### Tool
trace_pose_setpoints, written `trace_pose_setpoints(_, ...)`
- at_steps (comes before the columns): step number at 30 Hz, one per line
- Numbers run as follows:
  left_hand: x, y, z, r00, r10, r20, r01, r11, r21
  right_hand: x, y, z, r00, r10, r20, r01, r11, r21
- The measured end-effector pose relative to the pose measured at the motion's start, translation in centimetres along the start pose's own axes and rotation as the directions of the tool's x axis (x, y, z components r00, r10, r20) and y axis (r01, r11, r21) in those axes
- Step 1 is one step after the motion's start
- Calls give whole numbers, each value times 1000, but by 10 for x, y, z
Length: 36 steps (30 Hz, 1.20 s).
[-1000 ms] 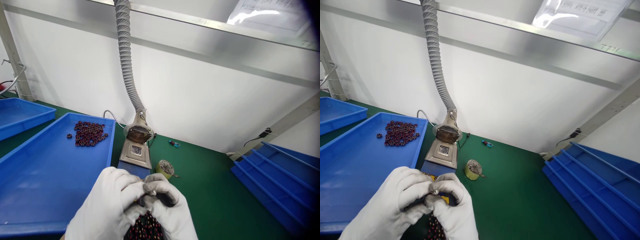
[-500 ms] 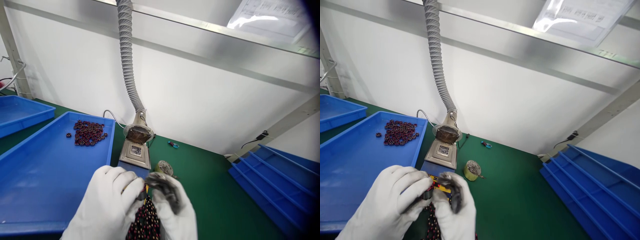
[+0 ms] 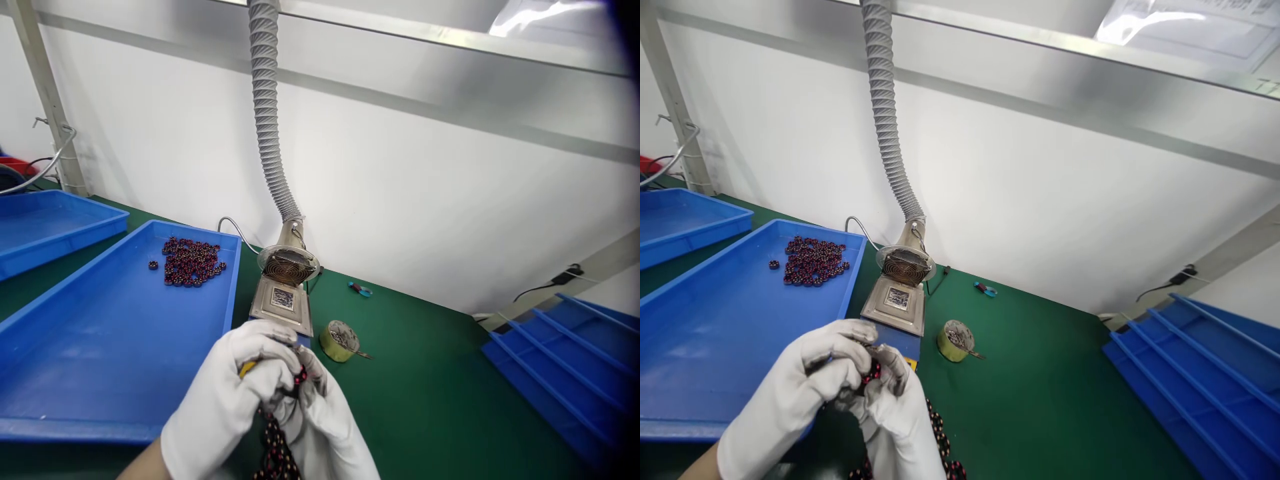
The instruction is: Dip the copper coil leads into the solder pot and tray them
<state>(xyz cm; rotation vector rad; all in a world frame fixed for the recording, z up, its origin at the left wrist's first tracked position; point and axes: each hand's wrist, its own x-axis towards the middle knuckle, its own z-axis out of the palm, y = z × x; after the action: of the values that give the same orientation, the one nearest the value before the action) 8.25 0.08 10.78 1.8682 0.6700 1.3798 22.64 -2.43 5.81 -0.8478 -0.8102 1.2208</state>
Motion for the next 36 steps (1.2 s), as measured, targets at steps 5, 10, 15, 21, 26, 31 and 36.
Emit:
trace_pose_setpoints(5, 5, 0, -13, 997, -75, -22, 72, 993, -91, -21, -12, 14, 998, 38, 43, -39, 999, 8)
trace_pose_setpoints(10, 5, 5, -3, 983, -31, 181, 64, 982, -176, -23, -12, 22, 999, 42, -29, -40, 997, 62)
trace_pose_setpoints(15, 2, -11, 5, 988, -149, -48, 117, 907, -404, -23, -9, 28, 997, 58, -45, -50, 986, 162)
trace_pose_setpoints(21, 3, -4, -9, 962, -272, 15, 265, 923, -278, -24, -5, 27, 989, 146, 11, -141, 931, 337)
trace_pose_setpoints(26, 5, 3, 2, 971, -236, 26, 232, 920, -316, -25, -4, 29, 984, 180, 20, -169, 879, 445)
trace_pose_setpoints(31, 3, -3, -6, 918, -341, -202, 243, 888, -391, -24, -13, 26, 963, 238, 123, -267, 819, 508)
trace_pose_setpoints(36, 0, 3, -6, 991, -125, 56, 122, 991, 45, -20, -15, 31, 960, 197, 197, -275, 784, 556)
